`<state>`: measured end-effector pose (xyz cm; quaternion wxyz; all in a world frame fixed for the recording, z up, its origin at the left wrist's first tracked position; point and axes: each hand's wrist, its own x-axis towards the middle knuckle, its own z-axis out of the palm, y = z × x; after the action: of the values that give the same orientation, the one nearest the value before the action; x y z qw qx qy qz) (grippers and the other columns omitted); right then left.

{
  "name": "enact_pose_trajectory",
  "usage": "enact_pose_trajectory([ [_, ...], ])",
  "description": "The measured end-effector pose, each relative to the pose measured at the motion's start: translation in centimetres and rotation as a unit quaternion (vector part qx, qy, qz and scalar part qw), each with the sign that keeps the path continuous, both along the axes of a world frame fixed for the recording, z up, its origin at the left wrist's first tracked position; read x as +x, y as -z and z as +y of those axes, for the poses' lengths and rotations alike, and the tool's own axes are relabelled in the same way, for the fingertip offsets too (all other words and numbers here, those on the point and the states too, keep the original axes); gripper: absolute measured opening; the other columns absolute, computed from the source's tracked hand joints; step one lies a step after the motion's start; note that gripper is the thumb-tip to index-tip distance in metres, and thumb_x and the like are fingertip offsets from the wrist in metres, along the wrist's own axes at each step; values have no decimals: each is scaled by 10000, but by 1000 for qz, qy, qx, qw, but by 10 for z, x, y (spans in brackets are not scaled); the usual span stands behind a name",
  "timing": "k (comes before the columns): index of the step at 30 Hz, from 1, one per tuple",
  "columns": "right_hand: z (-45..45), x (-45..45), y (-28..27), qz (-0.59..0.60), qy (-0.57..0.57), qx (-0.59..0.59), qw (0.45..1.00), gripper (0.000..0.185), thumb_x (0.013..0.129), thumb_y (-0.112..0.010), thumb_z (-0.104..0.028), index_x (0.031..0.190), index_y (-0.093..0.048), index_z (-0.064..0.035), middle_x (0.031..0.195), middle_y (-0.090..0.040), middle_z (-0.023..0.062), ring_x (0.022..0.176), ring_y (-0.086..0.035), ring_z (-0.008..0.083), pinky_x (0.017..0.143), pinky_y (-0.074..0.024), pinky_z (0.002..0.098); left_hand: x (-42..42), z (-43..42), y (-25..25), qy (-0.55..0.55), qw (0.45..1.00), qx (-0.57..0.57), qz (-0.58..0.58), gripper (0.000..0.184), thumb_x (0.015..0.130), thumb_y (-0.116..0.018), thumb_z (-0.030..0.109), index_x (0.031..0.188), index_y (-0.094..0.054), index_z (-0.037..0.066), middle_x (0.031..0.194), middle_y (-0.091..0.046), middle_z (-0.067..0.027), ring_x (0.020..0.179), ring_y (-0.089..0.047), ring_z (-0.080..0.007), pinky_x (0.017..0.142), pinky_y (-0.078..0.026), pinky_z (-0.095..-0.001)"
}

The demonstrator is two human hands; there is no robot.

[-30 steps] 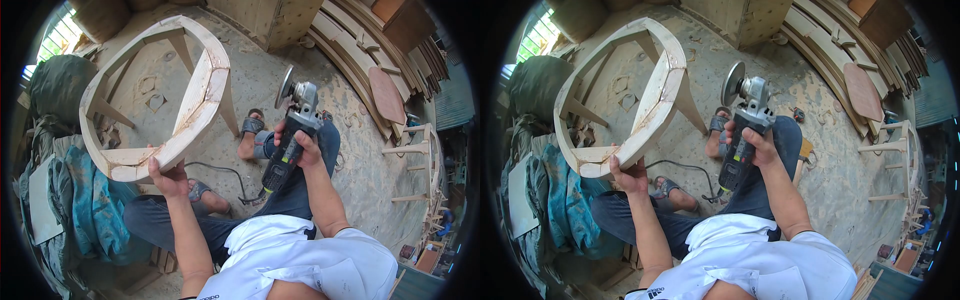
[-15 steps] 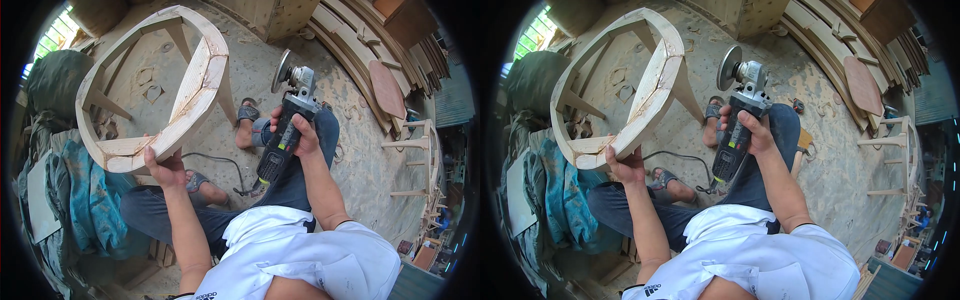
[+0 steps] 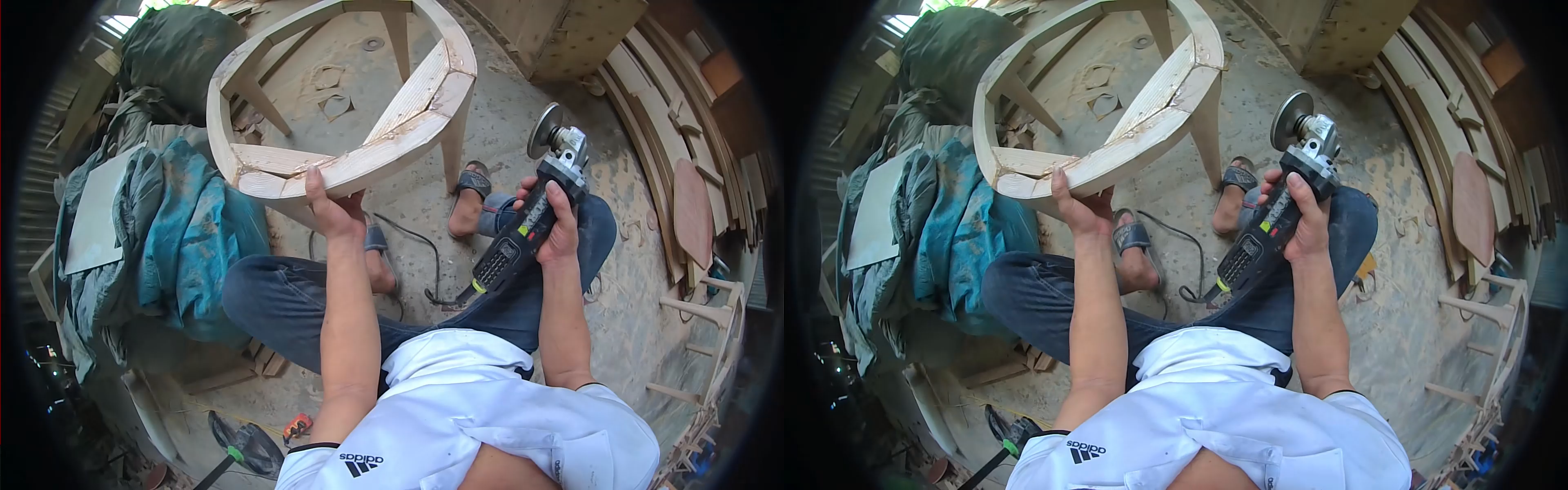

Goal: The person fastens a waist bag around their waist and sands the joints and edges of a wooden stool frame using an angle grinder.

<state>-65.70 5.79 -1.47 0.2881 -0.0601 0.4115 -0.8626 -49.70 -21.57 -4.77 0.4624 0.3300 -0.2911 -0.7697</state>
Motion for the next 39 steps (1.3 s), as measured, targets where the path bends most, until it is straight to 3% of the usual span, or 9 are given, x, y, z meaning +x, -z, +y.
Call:
enact_pose_trajectory([
  [5,3,2,1,26,23,26,999,365,949,-712,-188,1227,-588,13,1055,-692,165,905,-716,237,764,-649,368,-3,0,-2,-6,1000,19,-6,645,875,-639,604,1277,-571,105,1225,-628,-96,1147,-605,-241,898,-529,-433],
  [7,4,6,-4,29,38,49,998,362,937,-721,-182,1212,-599,18,1038,-695,161,889,-717,232,764,-642,366,7,-9,6,52,999,-14,-1,734,895,-635,593,1407,-474,92,1337,-584,-126,1203,-619,-274,942,-560,-438],
  [9,2,13,-19,22,48,42,998,302,904,-749,-176,1109,-661,28,929,-714,137,768,-729,202,703,-633,329,7,-5,8,33,999,-1,-4,727,904,-626,585,1403,-469,81,1335,-583,-137,1207,-618,-282,945,-560,-438],
  [20,9,16,-23,113,-21,33,993,488,876,-780,-251,1225,-596,37,1075,-694,168,904,-727,234,816,-636,367,1,-6,7,26,1000,0,8,749,912,-627,572,1429,-437,65,1353,-552,-140,1227,-590,-278,953,-546,-421],
  [28,-28,15,-21,85,-30,28,996,442,853,-795,-237,1169,-619,18,1008,-701,142,869,-725,220,778,-634,357,11,0,-6,48,998,46,9,718,916,-635,591,1414,-477,98,1295,-598,-94,1164,-609,-240,928,-537,-373],
  [31,-39,14,-11,66,-31,12,997,444,862,-789,-278,1151,-627,17,1004,-695,133,856,-726,223,778,-633,359,16,39,-18,136,984,112,-20,685,915,-626,573,1403,-477,115,1297,-586,-86,1123,-597,-215,828,-533,-378],
  [33,-41,16,0,27,-52,-5,998,440,863,-788,-283,1145,-627,15,1011,-693,129,868,-723,220,777,-631,356,29,66,13,370,923,-8,-105,681,925,-697,446,1448,-451,86,1338,-569,-88,1095,-601,-196,830,-520,-360],
  [35,-42,20,9,18,-68,-23,997,500,869,-799,-351,1161,-610,8,1009,-687,119,888,-721,217,785,-628,350,44,101,-4,542,801,-212,-140,754,905,-770,302,1512,-405,41,1409,-533,-114,1163,-588,-198,941,-496,-360],
  [39,-36,22,31,-12,-100,-59,993,614,849,-810,-495,1164,-597,-13,996,-681,114,899,-719,228,788,-620,351,47,117,-2,564,795,-196,-109,856,889,-797,276,1561,-332,19,1428,-539,-147,1270,-550,-224,1052,-454,-366],
])
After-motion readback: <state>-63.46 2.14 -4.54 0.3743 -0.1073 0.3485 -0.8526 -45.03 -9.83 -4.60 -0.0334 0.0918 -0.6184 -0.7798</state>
